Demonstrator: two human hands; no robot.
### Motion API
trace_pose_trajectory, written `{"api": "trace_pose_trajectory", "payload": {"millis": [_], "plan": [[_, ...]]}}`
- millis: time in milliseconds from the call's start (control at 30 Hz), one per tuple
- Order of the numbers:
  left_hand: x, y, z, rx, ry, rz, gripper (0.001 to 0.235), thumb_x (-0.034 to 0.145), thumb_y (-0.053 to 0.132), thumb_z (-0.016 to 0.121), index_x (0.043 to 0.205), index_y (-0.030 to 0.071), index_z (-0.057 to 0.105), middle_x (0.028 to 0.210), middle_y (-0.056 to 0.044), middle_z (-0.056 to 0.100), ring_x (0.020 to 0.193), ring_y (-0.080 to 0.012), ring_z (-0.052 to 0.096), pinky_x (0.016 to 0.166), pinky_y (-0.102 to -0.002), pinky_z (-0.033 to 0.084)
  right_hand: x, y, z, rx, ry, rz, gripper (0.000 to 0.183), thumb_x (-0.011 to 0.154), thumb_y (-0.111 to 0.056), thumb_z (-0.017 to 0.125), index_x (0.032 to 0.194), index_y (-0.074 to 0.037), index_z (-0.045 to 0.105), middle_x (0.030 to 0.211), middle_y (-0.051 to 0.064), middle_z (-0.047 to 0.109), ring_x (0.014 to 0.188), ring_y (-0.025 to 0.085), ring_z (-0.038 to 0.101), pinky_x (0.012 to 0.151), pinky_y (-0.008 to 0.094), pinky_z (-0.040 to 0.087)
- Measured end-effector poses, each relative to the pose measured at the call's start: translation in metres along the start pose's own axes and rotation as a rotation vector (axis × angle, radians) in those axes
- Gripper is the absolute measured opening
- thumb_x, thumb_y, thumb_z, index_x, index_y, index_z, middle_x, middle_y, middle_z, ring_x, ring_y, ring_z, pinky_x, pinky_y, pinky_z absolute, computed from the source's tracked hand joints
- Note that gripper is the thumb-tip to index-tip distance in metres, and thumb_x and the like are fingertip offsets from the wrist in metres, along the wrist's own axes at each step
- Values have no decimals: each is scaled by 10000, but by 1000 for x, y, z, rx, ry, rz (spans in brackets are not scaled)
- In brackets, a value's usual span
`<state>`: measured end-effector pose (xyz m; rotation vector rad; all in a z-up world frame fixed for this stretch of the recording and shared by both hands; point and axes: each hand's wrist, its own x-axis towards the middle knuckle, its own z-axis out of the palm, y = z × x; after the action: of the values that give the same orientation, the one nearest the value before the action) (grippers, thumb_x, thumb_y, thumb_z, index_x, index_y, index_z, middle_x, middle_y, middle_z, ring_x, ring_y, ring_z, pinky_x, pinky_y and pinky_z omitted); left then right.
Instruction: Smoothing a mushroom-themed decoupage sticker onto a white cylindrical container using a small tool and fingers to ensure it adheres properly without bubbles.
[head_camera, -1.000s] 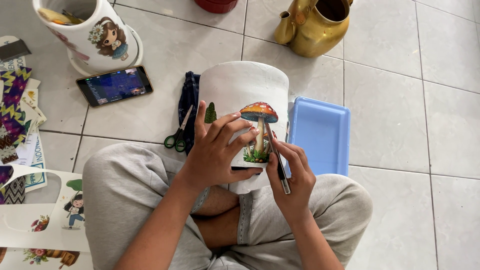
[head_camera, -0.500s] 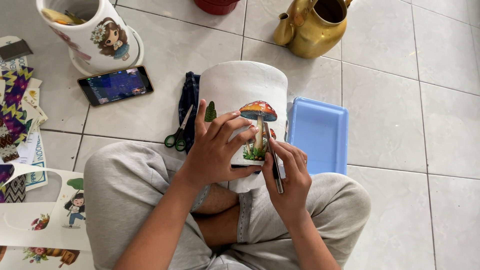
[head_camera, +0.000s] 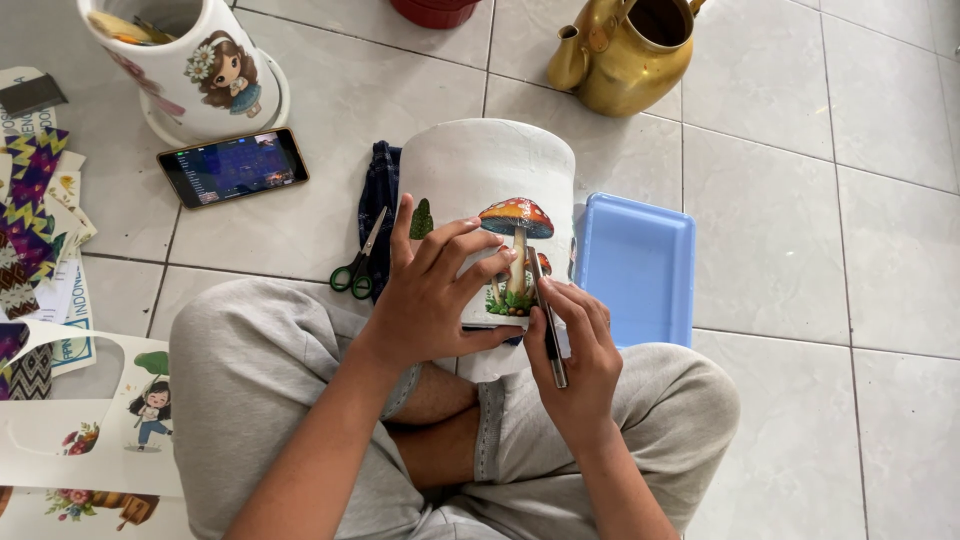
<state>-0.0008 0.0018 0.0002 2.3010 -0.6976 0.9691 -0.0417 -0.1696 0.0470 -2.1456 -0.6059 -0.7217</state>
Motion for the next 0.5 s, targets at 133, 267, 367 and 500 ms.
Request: {"api": "trace_pose_trajectory", "payload": {"millis": [133,267,367,500], "plan": [[-1,0,0,-5,-9,-5,704,714,658,712,1245,205,619,1227,-30,580,1237,-253,497,1107,-743,102,-2,-1,0,-9,-4,2,245,885,31,632,1129,45,641,1055,157,691,1014,352,683,911,482,495],[-1,-1,0,-11,-13,-2,709,711,657,723,1250,209,617,1226,-31,578,1238,-252,492,1104,-746,97,-3,-1,0,-4,-5,5,254,876,39,640,1129,43,639,1056,153,692,1018,350,684,925,483,493],[-1,-1,0,-11,-7,-3,710,710,661,727,1243,205,622,1220,-35,582,1233,-256,495,1102,-748,97,-4,-1,1,3,2,6,253,873,33,643,1126,42,642,1050,151,693,1023,352,685,955,490,475],[-2,-2,0,1,-7,0,712,718,673,715,1247,206,619,1225,-30,580,1236,-253,496,1107,-740,96,-6,-3,2,-35,-1,11,236,880,7,641,1114,30,643,1047,137,692,1025,334,687,987,493,446]]}}
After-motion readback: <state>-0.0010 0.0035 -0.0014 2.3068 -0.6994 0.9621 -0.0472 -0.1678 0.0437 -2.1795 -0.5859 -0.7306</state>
